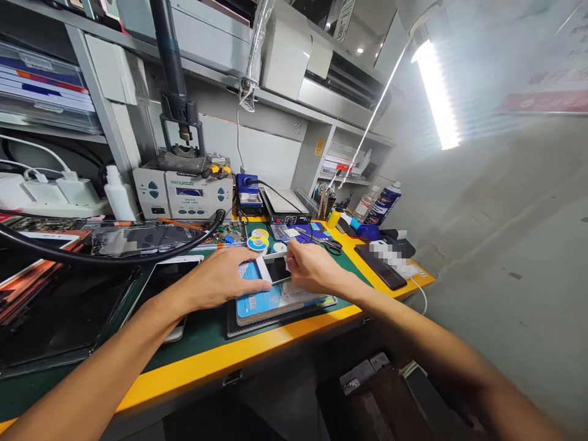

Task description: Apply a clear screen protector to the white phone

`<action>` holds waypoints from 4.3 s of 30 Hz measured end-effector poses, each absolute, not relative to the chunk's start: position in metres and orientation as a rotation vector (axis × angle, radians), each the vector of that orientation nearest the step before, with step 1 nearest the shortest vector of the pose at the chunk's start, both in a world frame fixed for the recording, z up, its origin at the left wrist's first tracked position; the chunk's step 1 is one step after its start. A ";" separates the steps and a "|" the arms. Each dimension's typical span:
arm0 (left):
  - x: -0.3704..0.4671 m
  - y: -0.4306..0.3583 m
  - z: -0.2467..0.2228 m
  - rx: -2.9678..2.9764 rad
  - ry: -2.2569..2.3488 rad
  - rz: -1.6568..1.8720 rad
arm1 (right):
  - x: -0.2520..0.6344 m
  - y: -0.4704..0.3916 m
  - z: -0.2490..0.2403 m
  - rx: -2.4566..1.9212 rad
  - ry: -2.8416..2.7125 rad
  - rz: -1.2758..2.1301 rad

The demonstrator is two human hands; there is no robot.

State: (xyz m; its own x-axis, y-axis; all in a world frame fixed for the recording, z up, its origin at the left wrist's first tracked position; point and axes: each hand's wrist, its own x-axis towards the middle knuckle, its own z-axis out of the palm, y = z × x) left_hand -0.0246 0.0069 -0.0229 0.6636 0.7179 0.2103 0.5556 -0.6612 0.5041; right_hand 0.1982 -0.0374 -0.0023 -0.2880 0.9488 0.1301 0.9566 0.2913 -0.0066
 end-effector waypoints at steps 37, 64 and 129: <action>-0.021 0.009 -0.031 2.512 1.188 0.490 | 0.262 -0.062 -0.015 -1.820 -2.097 0.044; -0.020 0.009 -0.034 2.536 1.176 0.555 | 0.261 -0.009 -0.018 -1.363 -2.252 0.188; -0.028 0.004 -0.030 2.657 1.184 0.410 | 0.249 0.056 -0.019 -1.339 -1.702 1.060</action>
State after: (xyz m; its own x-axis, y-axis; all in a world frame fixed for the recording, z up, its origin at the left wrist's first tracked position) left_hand -0.0282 0.0035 -0.0297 0.6400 0.7497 0.1683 0.6930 -0.6578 0.2950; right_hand 0.2493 0.0558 -0.0190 -0.2068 0.9774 0.0447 0.3906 0.1244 -0.9121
